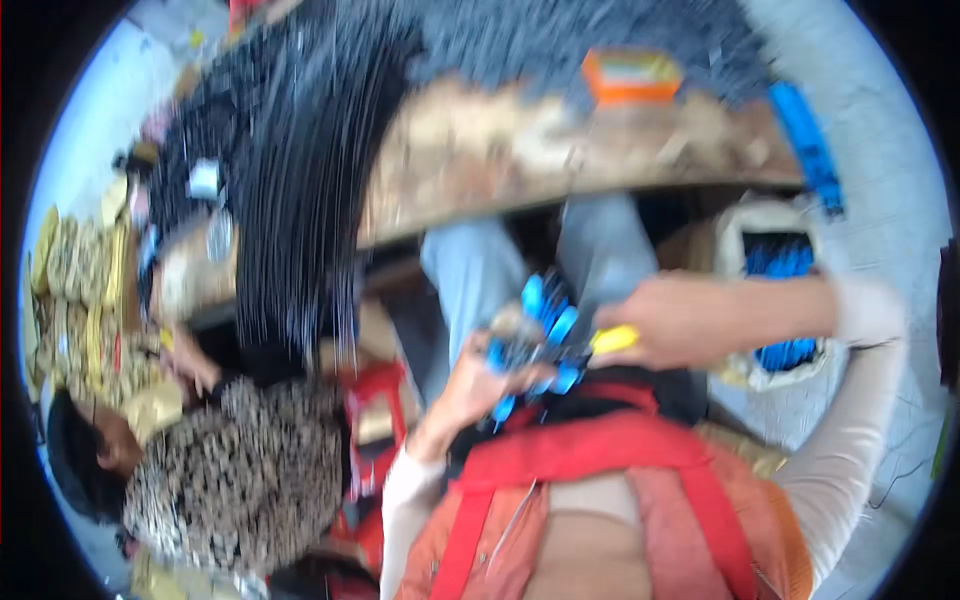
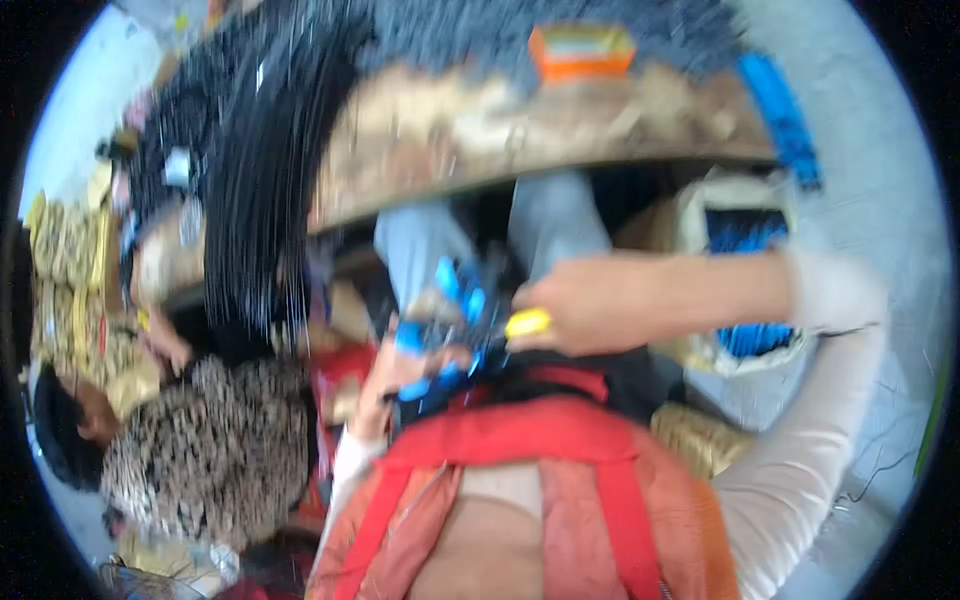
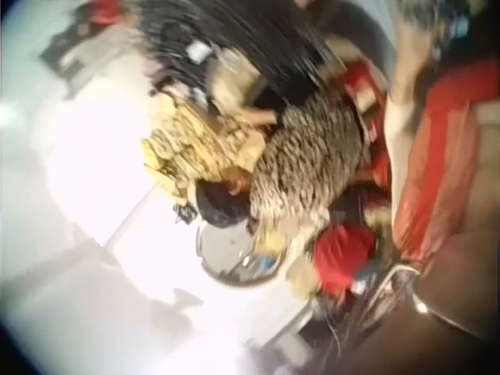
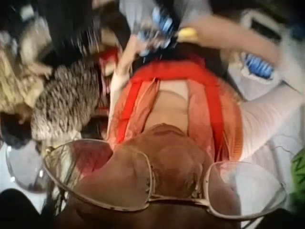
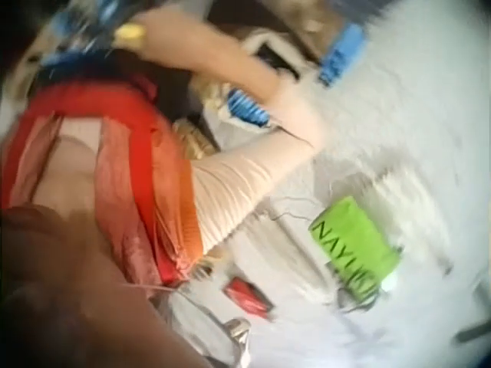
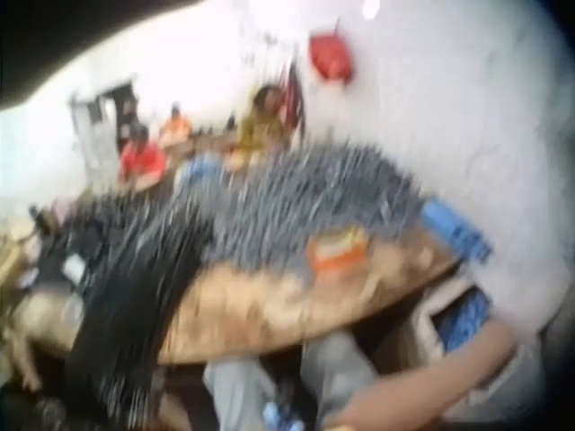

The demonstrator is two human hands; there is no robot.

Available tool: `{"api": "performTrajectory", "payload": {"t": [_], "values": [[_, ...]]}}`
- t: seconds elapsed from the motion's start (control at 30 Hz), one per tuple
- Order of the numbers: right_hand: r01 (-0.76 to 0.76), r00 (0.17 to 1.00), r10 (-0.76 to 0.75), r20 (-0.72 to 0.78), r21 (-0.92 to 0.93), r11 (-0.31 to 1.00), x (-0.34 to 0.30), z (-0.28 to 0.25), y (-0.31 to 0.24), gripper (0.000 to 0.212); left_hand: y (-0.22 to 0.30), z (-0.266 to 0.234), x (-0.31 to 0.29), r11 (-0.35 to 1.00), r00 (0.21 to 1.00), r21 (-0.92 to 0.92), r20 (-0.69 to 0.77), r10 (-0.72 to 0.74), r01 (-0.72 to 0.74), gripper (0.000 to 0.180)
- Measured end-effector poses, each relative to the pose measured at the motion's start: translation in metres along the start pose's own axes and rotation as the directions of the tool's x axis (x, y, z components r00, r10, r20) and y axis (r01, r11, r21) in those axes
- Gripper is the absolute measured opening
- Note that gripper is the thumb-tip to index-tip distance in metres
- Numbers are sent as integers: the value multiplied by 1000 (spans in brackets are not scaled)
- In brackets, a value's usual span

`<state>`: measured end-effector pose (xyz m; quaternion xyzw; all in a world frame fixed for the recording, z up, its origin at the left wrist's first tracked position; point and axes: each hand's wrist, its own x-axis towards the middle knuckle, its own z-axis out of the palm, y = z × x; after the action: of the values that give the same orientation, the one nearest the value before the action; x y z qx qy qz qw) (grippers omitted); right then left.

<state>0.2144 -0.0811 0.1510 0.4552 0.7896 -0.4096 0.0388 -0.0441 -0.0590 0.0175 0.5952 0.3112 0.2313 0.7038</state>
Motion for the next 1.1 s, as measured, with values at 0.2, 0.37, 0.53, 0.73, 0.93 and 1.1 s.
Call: {"api": "performTrajectory", "payload": {"t": [0.2,0.37,0.53,0.73,0.93,1.1], "values": [[73,991,-31,-131,324,943,-3,21,32,50,24,-31,8,930,929,-8,-53,367,-368,48],[-240,677,-17,-736,-242,940,-9,-2,148,63,49,-59,16,741,907,-542,-356,225,-396,25],[-390,510,-320,-799,-546,742,25,-23,227,63,123,17,79,631,861,-611,-467,200,-478,30],[412,678,-93,-729,272,870,-76,-16,160,69,145,68,180,601,966,-777,-35,258,-189,19],[303,438,331,-836,484,821,-168,24,148,93,164,203,261,803,851,-321,-17,525,-502,44],[67,-13,425,-905,423,904,-239,27,237,76,131,197,297,890,933,-300,7,361,-343,37]]}}
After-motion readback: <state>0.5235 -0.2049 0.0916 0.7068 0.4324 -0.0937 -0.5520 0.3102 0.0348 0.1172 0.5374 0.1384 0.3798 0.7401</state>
